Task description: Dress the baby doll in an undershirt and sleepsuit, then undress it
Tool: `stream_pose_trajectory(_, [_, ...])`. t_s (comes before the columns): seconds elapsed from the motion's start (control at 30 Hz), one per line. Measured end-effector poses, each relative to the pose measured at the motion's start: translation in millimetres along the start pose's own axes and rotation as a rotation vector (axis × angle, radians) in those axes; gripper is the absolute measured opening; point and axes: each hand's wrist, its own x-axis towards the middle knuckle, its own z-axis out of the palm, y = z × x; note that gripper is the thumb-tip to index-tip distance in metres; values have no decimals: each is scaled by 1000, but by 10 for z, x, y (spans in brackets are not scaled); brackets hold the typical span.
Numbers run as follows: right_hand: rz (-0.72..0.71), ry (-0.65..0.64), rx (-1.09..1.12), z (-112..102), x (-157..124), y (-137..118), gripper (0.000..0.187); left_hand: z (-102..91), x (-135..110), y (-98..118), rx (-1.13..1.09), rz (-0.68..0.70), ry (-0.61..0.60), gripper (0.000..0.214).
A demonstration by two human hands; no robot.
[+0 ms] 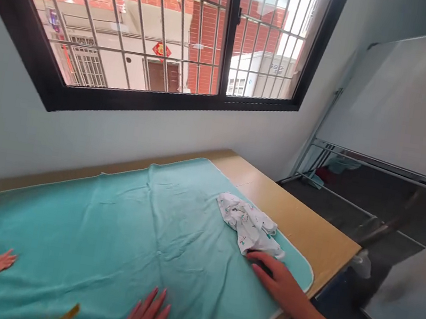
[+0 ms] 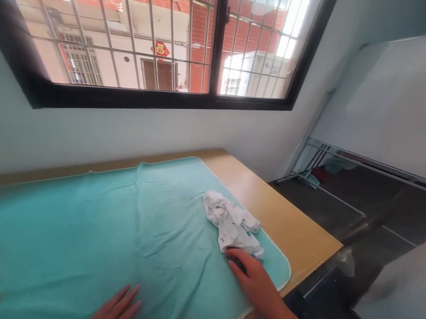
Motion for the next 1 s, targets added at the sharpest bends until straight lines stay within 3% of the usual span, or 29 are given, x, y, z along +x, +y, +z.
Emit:
stream_pose_trajectory(0.1, [103, 134, 120, -301, -33, 243, 39, -114, 476, -324, -111, -255, -68, 49])
stream_pose_trajectory(0.17, [153, 251, 185, -485, 103, 426, 41, -203, 825, -727, -124, -492, -97, 49])
stream_pose_trajectory(0.23, [185, 344, 190, -647, 438, 608, 41, -232, 1159, -1240, -95, -612, -155, 52])
stream_pose_trajectory(0.33, [190, 387, 56, -780, 1308, 790, 35, -137, 1565, -2023, 15, -765, -280, 57])
stream_pose_trajectory(0.37, [175, 348, -57, -779, 1667, 810, 33, -81, 1674, -2248, 48, -818, -308, 58])
stream_pose_trajectory(0.43, [205, 200, -336, -695, 2417, 786, 30, 40, 1869, -2617, 97, -892, -328, 59])
stream_pose_trajectory(0.5, [189, 150, -397, -513, 3144, 697, 29, 148, 2048, -2889, 122, -931, -308, 60])
stream_pose_trajectory(0.63, [200, 149, -443, -27, 4329, 489, 40, 306, 2336, -3249, 106, -972, -300, 64])
stream_pose_trajectory(0.73, [223, 149, -471, 245, 4894, 435, 44, 382, 2440, -3394, 109, -1015, -306, 68])
stream_pose_trajectory(0.83, [236, 151, -512, 350, 5192, 506, 43, 410, 2478, -3450, 124, -1030, -290, 73])
stream_pose_trajectory(1.0, [192, 167, -591, 274, 5391, 694, 39, 415, 2532, -3500, 88, -1026, -306, 78])
